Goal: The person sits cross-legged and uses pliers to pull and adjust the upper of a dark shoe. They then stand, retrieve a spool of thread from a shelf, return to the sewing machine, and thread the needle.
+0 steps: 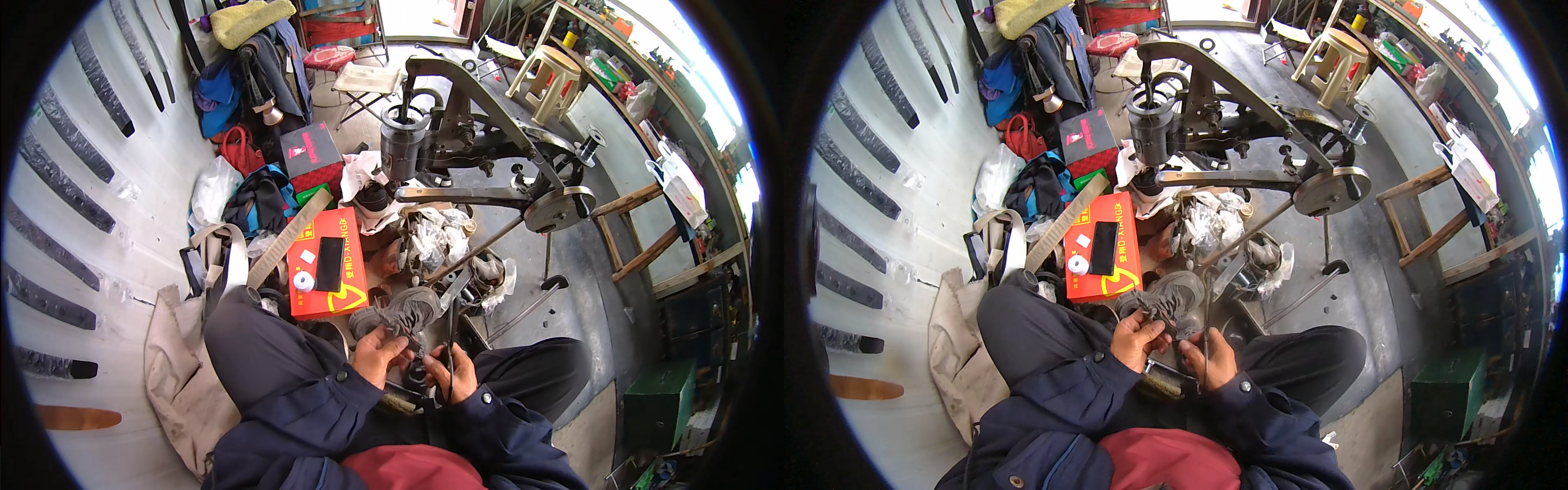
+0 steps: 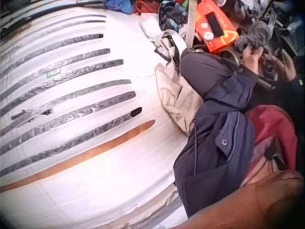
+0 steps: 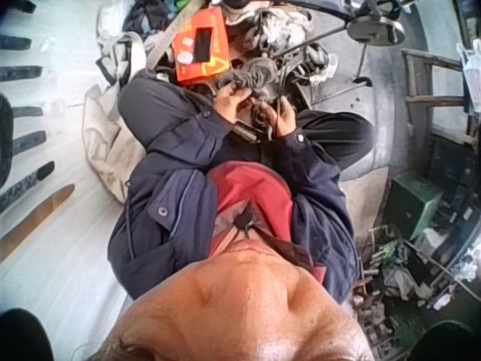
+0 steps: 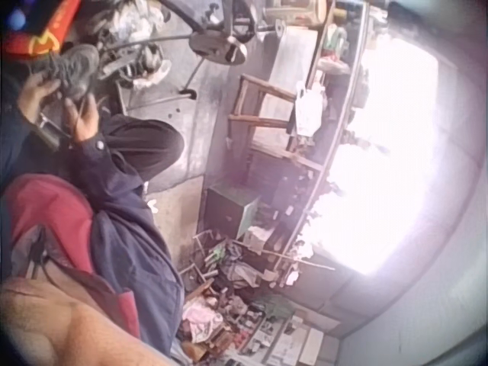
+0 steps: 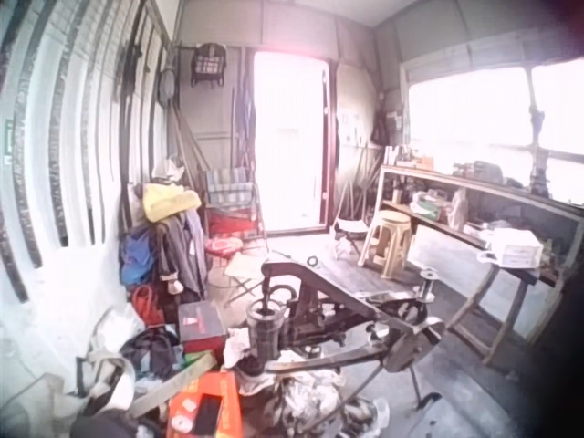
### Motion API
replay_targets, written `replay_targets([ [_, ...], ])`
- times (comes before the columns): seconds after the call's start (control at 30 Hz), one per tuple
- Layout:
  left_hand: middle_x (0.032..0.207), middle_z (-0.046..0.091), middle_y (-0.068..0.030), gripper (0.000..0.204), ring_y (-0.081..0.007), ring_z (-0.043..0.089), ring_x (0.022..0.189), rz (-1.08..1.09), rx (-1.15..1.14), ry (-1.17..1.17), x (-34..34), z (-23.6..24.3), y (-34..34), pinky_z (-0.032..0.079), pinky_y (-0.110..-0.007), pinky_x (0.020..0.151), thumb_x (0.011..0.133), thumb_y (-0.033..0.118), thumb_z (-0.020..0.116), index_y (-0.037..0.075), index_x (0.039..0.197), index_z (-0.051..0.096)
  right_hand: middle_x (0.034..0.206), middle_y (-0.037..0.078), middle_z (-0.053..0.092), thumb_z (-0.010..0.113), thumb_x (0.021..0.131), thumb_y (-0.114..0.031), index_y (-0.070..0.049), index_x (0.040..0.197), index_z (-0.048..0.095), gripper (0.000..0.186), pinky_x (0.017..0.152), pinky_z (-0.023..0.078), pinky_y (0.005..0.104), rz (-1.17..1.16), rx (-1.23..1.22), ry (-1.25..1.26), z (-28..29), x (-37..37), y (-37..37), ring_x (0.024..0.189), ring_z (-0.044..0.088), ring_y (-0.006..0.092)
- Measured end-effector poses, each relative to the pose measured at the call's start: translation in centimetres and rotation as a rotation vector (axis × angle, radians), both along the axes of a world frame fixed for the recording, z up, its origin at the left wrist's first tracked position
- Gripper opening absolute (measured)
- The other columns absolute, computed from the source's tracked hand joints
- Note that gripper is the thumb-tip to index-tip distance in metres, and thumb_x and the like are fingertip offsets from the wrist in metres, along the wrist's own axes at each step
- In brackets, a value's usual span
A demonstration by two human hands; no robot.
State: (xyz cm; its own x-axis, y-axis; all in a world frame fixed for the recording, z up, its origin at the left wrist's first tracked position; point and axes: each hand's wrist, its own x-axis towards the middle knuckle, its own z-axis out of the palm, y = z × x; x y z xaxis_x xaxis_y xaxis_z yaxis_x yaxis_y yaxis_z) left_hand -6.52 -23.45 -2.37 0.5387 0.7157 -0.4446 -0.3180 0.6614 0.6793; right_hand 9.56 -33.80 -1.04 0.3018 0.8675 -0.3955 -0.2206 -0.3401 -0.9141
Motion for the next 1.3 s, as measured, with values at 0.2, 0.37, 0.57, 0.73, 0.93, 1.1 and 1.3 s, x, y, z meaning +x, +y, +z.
replay_targets([
  [0.2, 0.104, 0.073, -0.0125, 0.018, -0.0197, 0.069, 0.076, 0.093, 0.076, 0.026, 0.0, 0.8, 0.8, 0.055, -0.033, 0.064, 0.101, 0.007, 0.062, 0.001, 0.118, 0.063, 0.074, 0.000, 0.058, 0.073, 0.098, -0.042, -0.003, 0.110, 0.060, 0.043, 0.057, 0.045, 0.0256, 0.207, 0.031, -0.167, 0.4, -0.3, -1.4, 0.062, 0.055, 0.0090],
  [0.37, 0.103, 0.073, -0.0121, 0.019, -0.0221, 0.071, 0.079, 0.139, 0.087, -0.091, -0.5, 0.8, 1.1, 0.058, -0.033, 0.062, 0.101, 0.011, 0.067, 0.002, 0.117, 0.063, 0.076, 0.010, 0.063, 0.074, 0.093, -0.050, 0.003, 0.098, 0.063, 0.055, 0.067, 0.048, 0.0344, 0.315, -0.029, -0.203, 1.5, -0.1, -2.5, 0.072, 0.060, 0.0169],
  [0.57, 0.108, 0.073, -0.0109, 0.022, -0.0243, 0.072, 0.081, 0.115, 0.105, -0.116, -0.6, 0.7, 1.4, 0.058, -0.033, 0.063, 0.101, 0.012, 0.069, 0.002, 0.119, 0.063, 0.077, 0.020, 0.064, 0.078, 0.088, -0.050, 0.002, 0.094, 0.064, 0.054, 0.067, 0.050, 0.0407, 0.321, 0.010, -0.358, 2.2, -0.2, -2.4, 0.072, 0.066, 0.0336],
  [0.73, 0.109, 0.073, -0.0083, 0.020, -0.0237, 0.072, 0.088, 0.093, 0.059, -0.210, -0.6, 0.5, 1.4, 0.060, -0.036, 0.067, 0.101, 0.012, 0.068, 0.006, 0.120, 0.065, 0.075, 0.017, 0.060, 0.084, 0.078, -0.056, 0.000, 0.087, 0.061, 0.061, 0.063, 0.049, 0.0432, 0.293, 0.065, -0.775, 2.5, 0.1, -1.9, 0.070, 0.064, 0.0386],
  [0.93, 0.107, 0.073, -0.0092, 0.018, -0.0264, 0.074, 0.093, 0.016, 0.030, -0.288, -0.8, -0.3, 1.5, 0.064, -0.044, 0.072, 0.102, 0.013, 0.066, 0.011, 0.119, 0.066, 0.070, 0.013, 0.057, 0.086, 0.073, -0.060, 0.000, 0.084, 0.060, 0.066, 0.055, 0.045, 0.0418, 0.218, 0.114, -0.887, 2.3, 0.1, -1.7, 0.061, 0.060, 0.0344],
  [1.1, 0.110, 0.074, -0.0086, 0.019, -0.0262, 0.074, 0.094, -0.012, 0.040, -0.328, -0.7, -0.5, 1.4, 0.065, -0.045, 0.073, 0.102, 0.014, 0.065, 0.010, 0.120, 0.066, 0.070, 0.013, 0.059, 0.087, 0.071, -0.062, -0.001, 0.079, 0.058, 0.068, 0.054, 0.047, 0.0418, 0.187, 0.144, -0.920, 2.2, 0.3, -1.6, 0.060, 0.062, 0.0350],
  [1.3, 0.107, 0.074, -0.0095, 0.015, -0.0263, 0.074, 0.084, 0.023, 0.004, -0.249, -0.6, 0.0, 1.0, 0.060, -0.039, 0.070, 0.102, 0.012, 0.066, 0.008, 0.116, 0.066, 0.070, 0.014, 0.060, 0.089, 0.070, -0.059, -0.002, 0.076, 0.056, 0.066, 0.054, 0.047, 0.0423, 0.187, 0.126, -0.948, 2.4, 0.4, -1.7, 0.061, 0.063, 0.0363],
])
